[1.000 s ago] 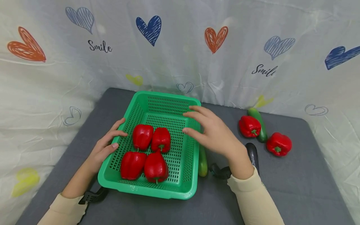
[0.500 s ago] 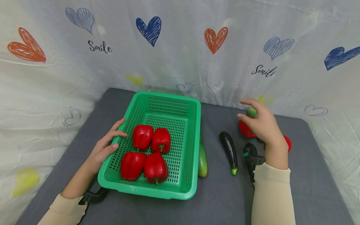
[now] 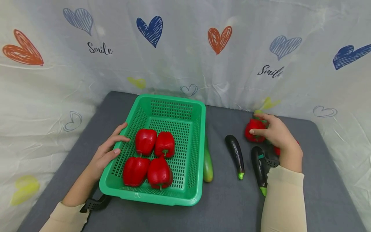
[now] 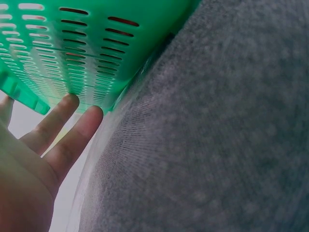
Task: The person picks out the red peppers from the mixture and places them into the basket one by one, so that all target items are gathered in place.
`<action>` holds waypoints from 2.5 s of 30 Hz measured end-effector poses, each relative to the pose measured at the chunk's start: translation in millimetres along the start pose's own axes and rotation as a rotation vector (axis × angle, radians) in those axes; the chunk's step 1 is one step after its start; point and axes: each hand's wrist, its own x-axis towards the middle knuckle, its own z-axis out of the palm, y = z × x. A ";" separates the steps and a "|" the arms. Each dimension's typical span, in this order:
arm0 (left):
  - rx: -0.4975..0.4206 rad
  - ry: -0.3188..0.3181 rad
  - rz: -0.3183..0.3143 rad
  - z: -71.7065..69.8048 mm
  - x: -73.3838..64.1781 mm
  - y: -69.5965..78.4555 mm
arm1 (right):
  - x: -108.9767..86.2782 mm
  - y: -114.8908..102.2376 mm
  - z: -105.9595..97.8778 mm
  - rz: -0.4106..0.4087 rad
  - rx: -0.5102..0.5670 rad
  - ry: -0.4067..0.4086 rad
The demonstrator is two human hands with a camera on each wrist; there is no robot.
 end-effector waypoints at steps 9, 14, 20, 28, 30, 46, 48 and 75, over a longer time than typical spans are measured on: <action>-0.004 -0.004 -0.010 -0.1 -0.1 1.4 | -3.6 1.9 -3.0 -0.024 -0.075 -0.089; -0.005 -0.004 -0.011 0.0 0.7 1.9 | -6.0 -0.2 -2.2 -0.038 -0.072 -0.087; 0.002 -0.002 -0.016 0.2 -0.5 4.6 | -6.8 -6.8 -2.1 -0.034 -0.061 -0.010; -0.005 -0.007 0.000 1.2 -0.5 3.7 | -13.1 -32.0 -6.1 -0.120 -0.035 0.168; -0.004 -0.008 0.008 1.5 -0.4 2.1 | -13.3 -41.1 -7.0 -0.155 -0.031 0.193; 0.007 -0.006 0.000 0.3 -1.4 1.4 | 34.0 -198.9 5.9 -0.610 0.003 0.224; 0.013 -0.005 -0.004 -0.2 -1.2 1.3 | 41.6 -217.4 14.1 -0.642 -0.003 0.168; -0.023 -0.011 0.045 0.1 -0.4 1.5 | 98.5 -282.5 170.1 -0.581 -0.347 -0.298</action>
